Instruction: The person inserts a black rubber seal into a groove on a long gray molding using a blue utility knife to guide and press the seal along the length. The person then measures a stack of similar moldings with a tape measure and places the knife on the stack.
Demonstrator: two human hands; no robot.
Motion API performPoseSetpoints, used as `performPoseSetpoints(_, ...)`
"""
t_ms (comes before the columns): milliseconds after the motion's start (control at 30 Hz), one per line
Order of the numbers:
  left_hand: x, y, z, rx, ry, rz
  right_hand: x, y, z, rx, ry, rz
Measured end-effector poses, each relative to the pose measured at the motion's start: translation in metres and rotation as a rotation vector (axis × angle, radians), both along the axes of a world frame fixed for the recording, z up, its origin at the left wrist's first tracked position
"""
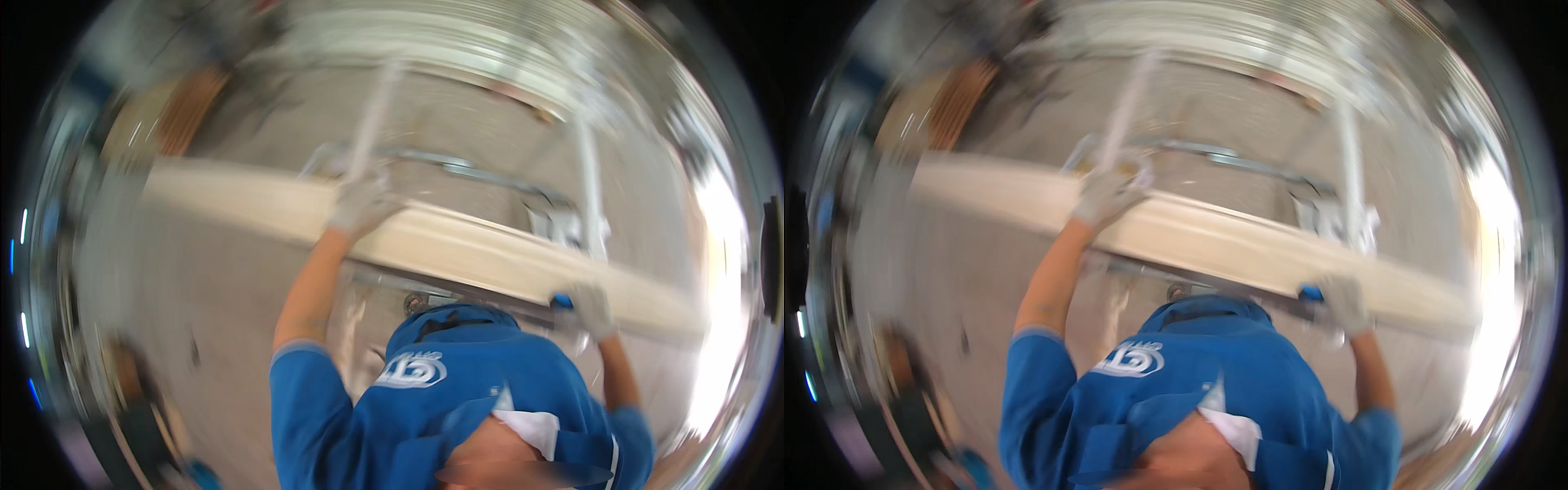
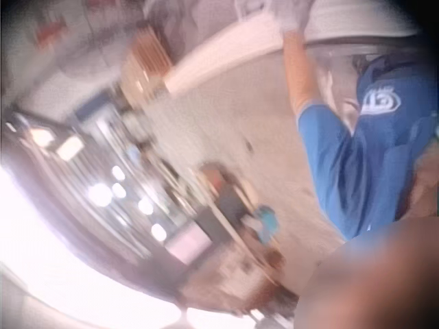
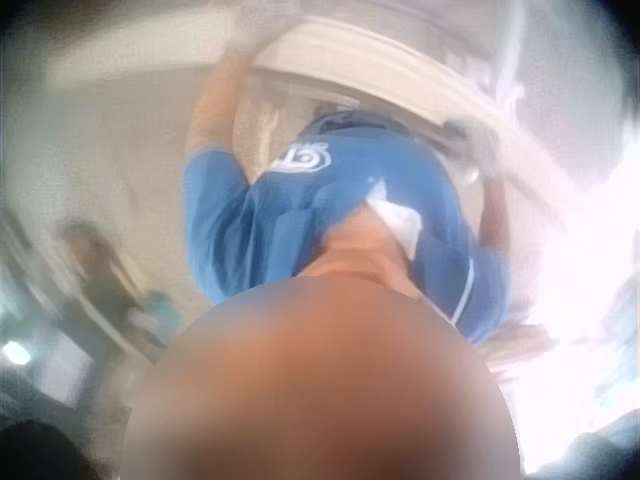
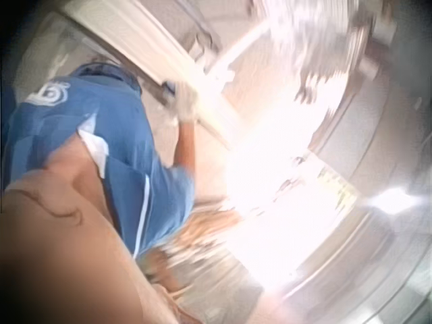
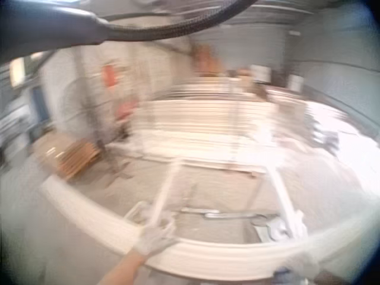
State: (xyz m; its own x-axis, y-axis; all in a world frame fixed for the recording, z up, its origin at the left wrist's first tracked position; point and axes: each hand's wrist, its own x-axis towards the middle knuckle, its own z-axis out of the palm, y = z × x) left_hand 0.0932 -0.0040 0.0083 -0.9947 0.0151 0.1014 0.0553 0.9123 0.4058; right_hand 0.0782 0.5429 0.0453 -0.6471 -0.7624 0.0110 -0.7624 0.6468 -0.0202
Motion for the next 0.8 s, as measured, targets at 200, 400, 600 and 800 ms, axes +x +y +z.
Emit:
performPoseSetpoints(200, -0.039, 0.055, -0.005, -0.161, -0.003, -0.296, 0.034, -0.019, 0.025, -0.050, -0.123, -0.300)
performPoseSetpoints(400, -0.083, 0.168, -0.010, -0.264, -0.031, -0.460, 0.083, -0.012, 0.028, -0.272, -0.579, -0.805)
performPoseSetpoints(600, -0.114, 0.257, -0.002, -0.203, -0.095, -0.555, 0.129, 0.035, -0.007, -0.304, -0.585, -0.990)
performPoseSetpoints(800, -0.139, 0.355, -0.006, -0.099, -0.117, -0.613, 0.134, 0.087, -0.039, -0.237, -0.552, -0.952)
